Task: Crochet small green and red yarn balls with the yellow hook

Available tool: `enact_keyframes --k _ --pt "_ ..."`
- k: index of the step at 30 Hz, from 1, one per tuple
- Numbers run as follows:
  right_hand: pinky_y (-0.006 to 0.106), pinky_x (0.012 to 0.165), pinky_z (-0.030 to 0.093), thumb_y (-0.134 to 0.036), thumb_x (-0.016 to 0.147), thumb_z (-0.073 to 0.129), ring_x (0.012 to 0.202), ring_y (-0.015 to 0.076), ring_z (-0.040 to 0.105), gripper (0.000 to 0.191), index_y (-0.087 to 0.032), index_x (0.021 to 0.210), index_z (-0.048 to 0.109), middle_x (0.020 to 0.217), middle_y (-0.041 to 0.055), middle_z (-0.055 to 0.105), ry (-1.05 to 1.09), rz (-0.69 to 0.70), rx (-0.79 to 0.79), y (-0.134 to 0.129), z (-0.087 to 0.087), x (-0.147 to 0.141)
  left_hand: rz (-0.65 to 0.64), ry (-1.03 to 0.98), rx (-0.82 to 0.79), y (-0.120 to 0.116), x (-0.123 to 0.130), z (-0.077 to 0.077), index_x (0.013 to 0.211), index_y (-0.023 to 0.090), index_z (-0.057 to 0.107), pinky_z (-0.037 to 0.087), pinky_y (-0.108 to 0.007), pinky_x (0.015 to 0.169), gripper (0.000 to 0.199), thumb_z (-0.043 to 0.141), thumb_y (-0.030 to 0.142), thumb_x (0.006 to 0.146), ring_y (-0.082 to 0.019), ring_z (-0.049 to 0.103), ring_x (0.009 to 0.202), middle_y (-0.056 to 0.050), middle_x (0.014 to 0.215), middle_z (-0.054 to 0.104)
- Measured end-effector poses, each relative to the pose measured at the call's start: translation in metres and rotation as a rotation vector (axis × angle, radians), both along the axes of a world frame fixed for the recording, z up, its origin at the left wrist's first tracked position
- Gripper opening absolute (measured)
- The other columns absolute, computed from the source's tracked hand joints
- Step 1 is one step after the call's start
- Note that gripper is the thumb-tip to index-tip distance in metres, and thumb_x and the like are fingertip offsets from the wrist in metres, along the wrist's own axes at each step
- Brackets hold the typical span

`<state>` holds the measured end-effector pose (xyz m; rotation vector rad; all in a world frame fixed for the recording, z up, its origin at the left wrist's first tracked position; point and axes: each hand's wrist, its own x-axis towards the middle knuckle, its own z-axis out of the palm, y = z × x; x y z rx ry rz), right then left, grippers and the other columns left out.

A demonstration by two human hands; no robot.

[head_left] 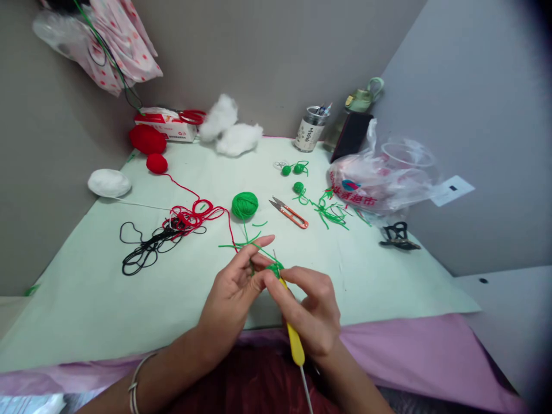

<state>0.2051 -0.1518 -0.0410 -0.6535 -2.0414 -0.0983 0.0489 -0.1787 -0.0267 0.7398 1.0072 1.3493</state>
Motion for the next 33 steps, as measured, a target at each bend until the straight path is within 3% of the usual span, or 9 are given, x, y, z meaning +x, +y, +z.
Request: enact_keyframes --k 2,6,13,19,23,26,33 --pt "0.031 0.084 0.062 -0.002 0.093 0.067 0.103 0.0206 0.071 0.037 -0.022 0.124 0.073 0.107 0.0088 0.073 0.081 0.071 -0.043 0.001 -0.001 0.002 -0.093 -0.184 -0.101 0.000 0.000 0.002 0.134 0.030 0.070 0.047 -0.022 0.081 0.051 0.083 0.040 0.086 -0.010 0.058 0.084 0.002 0.094 0.061" --pt "0.034 0.077 0.061 -0.010 0.101 0.059 0.093 0.0196 0.073 0.031 -0.027 0.122 0.074 0.104 0.0057 0.076 0.416 0.281 -0.408 0.006 0.003 0.005 -0.226 -0.352 -0.206 0.006 -0.007 0.007 0.133 0.025 0.072 0.045 -0.023 0.086 0.059 0.091 0.035 0.077 -0.012 0.059 0.091 -0.001 0.097 0.066" --pt "0.030 0.068 0.055 -0.019 0.102 0.061 0.074 0.0149 0.067 0.019 -0.024 0.101 0.079 0.086 0.0020 0.074 0.734 0.342 -0.783 0.011 0.010 0.013 -0.219 -0.222 -0.183 0.011 -0.016 0.010 0.123 0.026 0.079 0.042 -0.022 0.086 0.055 0.093 0.027 0.071 -0.012 0.055 0.092 0.000 0.097 0.064" --pt "0.023 0.059 0.053 -0.029 0.098 0.069 0.065 0.0114 0.066 0.015 -0.022 0.091 0.080 0.080 0.0021 0.074 0.922 0.480 -1.087 0.017 0.013 0.013 -0.322 -0.227 -0.150 0.009 -0.018 0.011 0.128 0.024 0.076 0.046 -0.024 0.075 0.041 0.078 0.031 0.088 -0.011 0.060 0.079 -0.002 0.096 0.067" --pt "0.023 0.061 0.054 -0.031 0.097 0.071 0.066 0.0117 0.066 0.014 -0.023 0.090 0.080 0.080 0.0016 0.074 0.951 0.489 -1.151 0.014 0.012 0.008 -0.387 -0.296 -0.124 0.009 -0.014 0.009 0.130 0.019 0.074 0.050 -0.026 0.068 0.038 0.069 0.033 0.095 -0.013 0.066 0.070 -0.008 0.099 0.074" --pt "0.024 0.064 0.054 -0.033 0.097 0.071 0.069 0.0123 0.066 0.013 -0.024 0.091 0.080 0.082 0.0017 0.074 0.911 0.460 -1.112 0.012 0.010 0.006 -0.403 -0.343 -0.108 0.010 -0.010 0.009 0.130 0.017 0.073 0.050 -0.025 0.063 0.036 0.064 0.030 0.099 -0.013 0.067 0.065 -0.008 0.092 0.074" --pt "0.024 0.055 0.050 -0.028 0.096 0.070 0.063 0.0133 0.061 0.015 -0.020 0.087 0.078 0.077 0.0042 0.073 0.915 0.452 -1.028 0.021 0.014 0.011 -0.377 -0.364 -0.139 0.010 -0.012 0.010 0.130 0.016 0.074 0.042 -0.022 0.053 0.035 0.064 0.031 0.100 -0.009 0.057 0.054 -0.004 0.082 0.069"
